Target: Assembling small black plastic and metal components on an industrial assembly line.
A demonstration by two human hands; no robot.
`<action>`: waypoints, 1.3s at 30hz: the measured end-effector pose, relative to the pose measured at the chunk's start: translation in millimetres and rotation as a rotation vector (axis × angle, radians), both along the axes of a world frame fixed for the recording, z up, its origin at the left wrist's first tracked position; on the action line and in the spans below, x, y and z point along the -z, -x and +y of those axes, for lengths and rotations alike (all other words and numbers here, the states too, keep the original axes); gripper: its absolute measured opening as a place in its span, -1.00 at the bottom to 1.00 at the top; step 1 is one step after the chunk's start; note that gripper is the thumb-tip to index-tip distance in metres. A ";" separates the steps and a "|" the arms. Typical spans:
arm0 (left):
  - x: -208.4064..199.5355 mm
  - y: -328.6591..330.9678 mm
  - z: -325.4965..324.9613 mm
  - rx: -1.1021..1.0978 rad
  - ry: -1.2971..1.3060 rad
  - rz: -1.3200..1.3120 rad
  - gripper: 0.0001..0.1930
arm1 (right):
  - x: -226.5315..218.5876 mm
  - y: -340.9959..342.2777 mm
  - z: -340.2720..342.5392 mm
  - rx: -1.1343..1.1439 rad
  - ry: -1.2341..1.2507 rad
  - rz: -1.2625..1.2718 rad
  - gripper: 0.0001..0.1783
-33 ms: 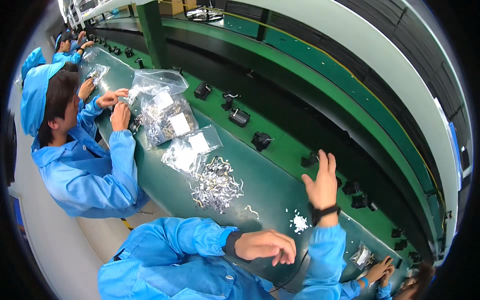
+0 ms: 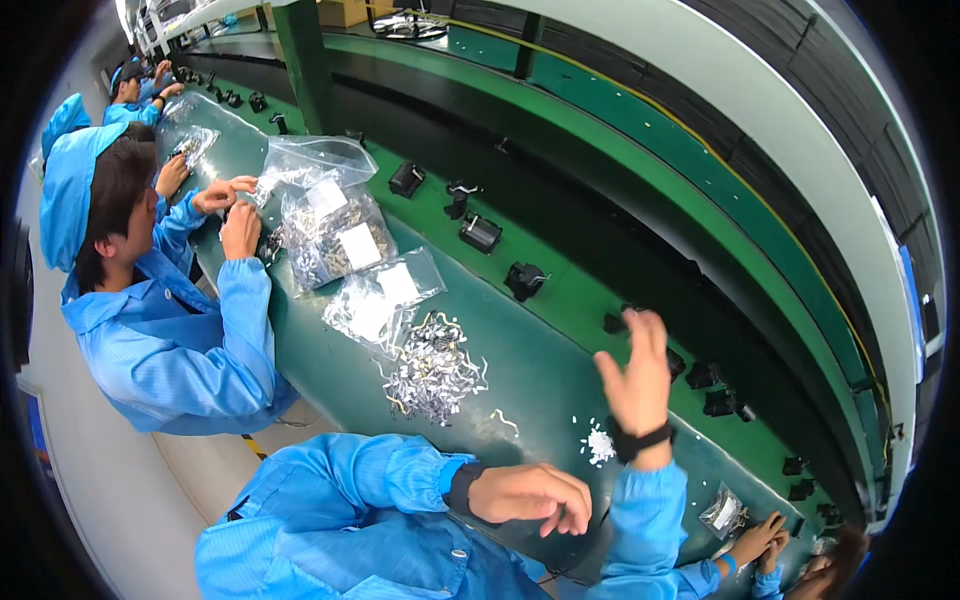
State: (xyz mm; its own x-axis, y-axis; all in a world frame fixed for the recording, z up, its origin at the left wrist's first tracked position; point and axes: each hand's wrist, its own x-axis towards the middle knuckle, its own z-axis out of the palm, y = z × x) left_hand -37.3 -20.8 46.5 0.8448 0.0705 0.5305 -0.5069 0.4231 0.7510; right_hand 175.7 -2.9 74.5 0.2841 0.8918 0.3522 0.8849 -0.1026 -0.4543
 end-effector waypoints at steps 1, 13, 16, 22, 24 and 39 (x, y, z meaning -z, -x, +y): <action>-0.9 1.2 -0.5 0.031 0.003 -0.020 -0.36 | -9.1 21.8 -9.8 -0.065 0.113 0.231 -0.35; 8.1 -0.9 0.3 0.083 0.001 -0.025 -0.33 | 86.4 108.0 -46.8 -0.342 0.262 0.254 -0.92; 5.5 -2.3 9.4 0.009 -0.019 -0.014 -0.33 | 95.5 93.4 -58.5 -0.355 0.231 0.287 -0.92; 23.2 -11.8 24.4 -0.297 -0.086 -0.015 -0.48 | 82.3 89.0 -79.3 -0.290 0.022 0.414 -0.84; 21.7 -11.6 29.5 -0.442 -0.179 -0.056 -0.56 | 75.9 86.1 -84.1 -0.234 -0.072 0.465 -0.81; 24.0 -13.9 27.5 -0.556 -0.080 0.275 -0.83 | 87.7 93.7 -84.8 -0.294 0.105 0.245 -0.58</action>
State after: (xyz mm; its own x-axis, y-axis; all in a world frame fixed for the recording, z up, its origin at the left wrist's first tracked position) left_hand -23.4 6.7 22.5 0.7993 0.5081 0.3210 -0.4192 0.0886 0.9035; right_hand 82.0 -87.7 -13.2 0.0757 0.9753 0.2076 0.7500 0.0815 -0.6565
